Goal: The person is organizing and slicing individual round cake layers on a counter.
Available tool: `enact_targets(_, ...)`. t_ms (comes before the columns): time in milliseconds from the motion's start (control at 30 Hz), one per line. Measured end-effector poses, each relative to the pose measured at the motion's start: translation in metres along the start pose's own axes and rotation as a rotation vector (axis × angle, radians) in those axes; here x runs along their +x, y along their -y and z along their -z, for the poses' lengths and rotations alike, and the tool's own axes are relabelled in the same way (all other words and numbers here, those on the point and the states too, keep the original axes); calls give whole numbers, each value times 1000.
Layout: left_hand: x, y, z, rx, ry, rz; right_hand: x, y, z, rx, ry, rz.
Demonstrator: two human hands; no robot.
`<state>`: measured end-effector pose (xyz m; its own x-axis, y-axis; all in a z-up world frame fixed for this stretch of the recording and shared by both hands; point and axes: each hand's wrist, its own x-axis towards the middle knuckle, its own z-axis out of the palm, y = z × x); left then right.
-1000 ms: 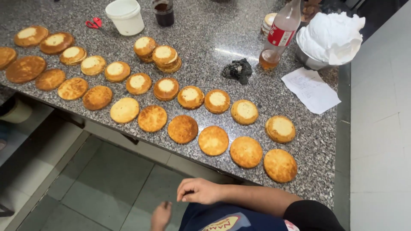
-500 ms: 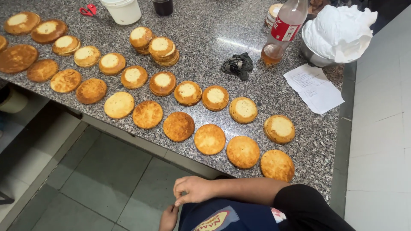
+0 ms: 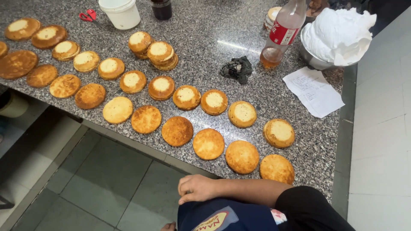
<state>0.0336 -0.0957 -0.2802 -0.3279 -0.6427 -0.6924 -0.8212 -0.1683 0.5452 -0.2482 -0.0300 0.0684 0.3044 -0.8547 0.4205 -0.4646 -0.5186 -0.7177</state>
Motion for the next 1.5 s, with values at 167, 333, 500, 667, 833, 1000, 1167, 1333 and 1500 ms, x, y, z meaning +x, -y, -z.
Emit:
enact_targets(167, -4, 2, 2, -71, -26, 149, -3, 4, 7, 309, 175, -485)
enact_targets(333, 11, -7, 2, -108, -68, 110, 2, -19, 26, -430, 154, -202)
enact_targets(500, 6, 1, -3, -119, -18, 80, 20, -11, -3, -144, 184, 6)
enact_targets(667, 14, -6, 1, -224, -7, 118, 0, -30, -39, 27, 272, -160)
enact_targets(833, 9, -11, 7, -496, -97, -48, 0, -25, -47, -311, 417, -339)
enact_targets(1000, -32, -65, 49, -890, -300, -225, 4, -31, -57, 5, 300, -470)
enact_targets(1167, -128, -166, 114, -1197, -433, -519, 6, -51, -78, 388, 265, -481)
enact_targets(1333, -228, -262, 138, -1286, -94, -992, 9, -61, -105, 1025, 365, -560)
enact_targets(1500, -191, -214, 110, -1346, 163, -1136, 11, -63, -136, 1043, 314, -480)
